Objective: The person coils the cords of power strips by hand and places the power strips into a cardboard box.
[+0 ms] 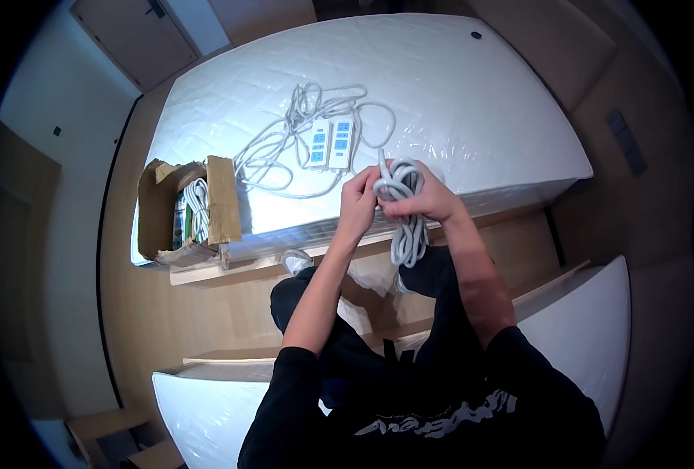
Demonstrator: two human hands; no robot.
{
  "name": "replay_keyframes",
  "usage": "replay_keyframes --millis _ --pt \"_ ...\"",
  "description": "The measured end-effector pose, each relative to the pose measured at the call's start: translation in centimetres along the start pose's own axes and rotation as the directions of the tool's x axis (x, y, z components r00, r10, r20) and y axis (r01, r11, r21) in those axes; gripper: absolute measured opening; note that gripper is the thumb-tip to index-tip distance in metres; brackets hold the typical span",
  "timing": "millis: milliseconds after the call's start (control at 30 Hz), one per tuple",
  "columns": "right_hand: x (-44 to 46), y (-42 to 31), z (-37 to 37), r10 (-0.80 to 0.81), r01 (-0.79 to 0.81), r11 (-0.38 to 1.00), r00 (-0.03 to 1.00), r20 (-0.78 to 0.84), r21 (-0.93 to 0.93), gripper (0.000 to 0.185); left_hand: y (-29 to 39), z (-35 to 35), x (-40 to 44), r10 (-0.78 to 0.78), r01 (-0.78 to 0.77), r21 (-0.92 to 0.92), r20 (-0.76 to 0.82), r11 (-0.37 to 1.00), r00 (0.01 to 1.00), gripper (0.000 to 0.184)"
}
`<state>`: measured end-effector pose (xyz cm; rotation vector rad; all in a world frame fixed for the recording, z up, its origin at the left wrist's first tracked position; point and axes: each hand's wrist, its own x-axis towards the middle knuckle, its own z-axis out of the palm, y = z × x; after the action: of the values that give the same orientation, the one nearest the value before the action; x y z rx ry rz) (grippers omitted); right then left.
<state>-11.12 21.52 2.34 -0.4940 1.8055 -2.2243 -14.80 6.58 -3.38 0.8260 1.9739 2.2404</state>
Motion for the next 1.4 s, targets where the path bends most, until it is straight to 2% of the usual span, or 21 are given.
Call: replay_keyframes --millis 67,133,200,267,333,400,467,500,600,733,800,833,900,933,1000,1033,1067,1100,1200,1333,1400 --pt "0.4 0.0 0.1 0.013 -0.015 0.999 0.999 -0.051 -0.044 0.034 -0.2 0.0 -0.8 -0.351 0.344 -0.122 -0.037 0.931 0.936 0.03" --pt "1.3 0.5 0.8 -0.19 0.109 0.925 0.962 -0.196 -0.364 0.033 -0.6 0.5 -0.8 -0.318 0.295 -0.2 -0.091 0.934 0.944 0.029" --pt "1.8 1.3 1.4 -0.211 0.117 0.942 0.936 -0.28 -0.316 0.033 -1.3 1.0 -0.6 -0.113 0.069 -0.229 -0.188 0.971 0.976 0.031" --pt "3.0 2.9 0.6 -0.309 0.197 0.947 0.767 -0.562 -0.252 0.03 -0.5 1.7 -0.4 -0.055 0.013 -0.176 -0.237 0.984 0.97 0.034" --pt "3.0 1.5 0.6 -0.208 0.137 0.976 0.797 -0.567 -0.167 0.027 0.3 2.5 -0.4 0.104 -0.113 -0.034 -0.199 0.993 0.974 0.037" --pt "3.0 1.6 0.6 -0.16 0.084 0.984 0.798 -0.581 -0.154 0.02 0.4 2.6 -0.6 0.034 -0.043 -0.048 -0.173 0.998 0.984 0.04" --pt "2.9 1.8 0.8 -0.199 0.109 0.977 0.764 -0.613 -0.181 0.018 -0.2 2.2 -0.6 0.027 0.006 0.255 -0.126 0.967 0.992 0.039" --pt "2.8 1.8 0.8 -0.169 0.115 0.985 0.776 -0.608 -0.127 0.018 0.3 2.2 -0.5 0.191 -0.132 0.431 -0.095 0.893 0.977 0.039" --pt "2.7 2.0 1.3 -0.121 0.093 0.993 0.786 -0.606 -0.078 0.025 1.8 2.6 -1.3 0.151 -0.075 0.644 -0.063 0.761 0.987 0.041" --pt "2.7 2.3 1.1 -0.121 0.017 0.984 0.784 -0.609 -0.175 0.033 2.1 2.6 -1.9 -0.079 0.085 0.627 -0.037 0.774 0.996 0.044" --pt "2.8 2.1 0.9 -0.154 0.041 0.98 0.772 -0.617 -0.193 0.032 1.5 2.9 -1.9 0.179 -0.165 0.56 0.03 0.812 0.983 0.05" --pt "2.8 2.0 0.8 -0.189 0.064 0.974 0.76 -0.622 -0.217 0.03 1.4 3.1 -2.0 0.176 -0.163 0.563 0.032 0.81 0.984 0.05" --pt "2.8 1.3 0.1 -0.178 0.12 0.984 0.757 -0.628 -0.134 0.029 1.4 4.1 -2.1 0.126 -0.122 0.066 -0.062 0.99 0.99 0.063" --pt "2.7 0.9 -0.1 -0.17 0.177 0.983 0.754 -0.635 -0.053 0.027 1.4 4.4 -2.1 0.084 -0.102 -0.202 -0.094 0.974 0.992 0.071" --pt "2.2 0.3 -0.1 -0.166 0.222 0.975 0.706 -0.688 -0.008 0.011 1.3 4.1 -1.3 0.033 -0.064 -0.211 -0.146 0.975 0.989 0.081" --pt "1.8 0.2 -0.3 -0.162 0.255 0.966 0.731 -0.663 0.044 0.011 1.9 3.5 -1.0 -0.134 0.125 0.104 0.082 0.987 0.988 0.084" --pt "1.4 0.1 -0.3 -0.158 0.282 0.954 0.756 -0.635 0.099 0.01 2.3 3.2 -0.9 -0.356 0.228 0.437 0.237 0.87 0.904 0.087" --pt "1.1 -0.5 0.4 -0.15 0.267 0.96 0.757 -0.636 0.09 0.009 1.7 3.8 -1.1 -0.093 0.019 0.341 0.204 0.94 0.975 0.089" --pt "1.0 0.2 -0.3 -0.099 0.288 0.926 0.81 -0.578 0.245 0.007 0.8 3.1 -1.2 -0.195 0.094 0.39 0.23 0.916 0.954 0.082" --pt "1.0 0.6 0.2 -0.112 0.261 0.926 0.881 -0.46 0.274 0.01 0.4 3.2 -1.6 -0.285 0.239 0.242 0.177 0.94 0.942 0.052" --pt "0.9 1.0 0.2 -0.09 0.238 0.93 0.887 -0.453 0.28 0.012 -1.4 3.4 -2.1 -0.232 0.201 0.192 0.154 0.961 0.961 0.036"
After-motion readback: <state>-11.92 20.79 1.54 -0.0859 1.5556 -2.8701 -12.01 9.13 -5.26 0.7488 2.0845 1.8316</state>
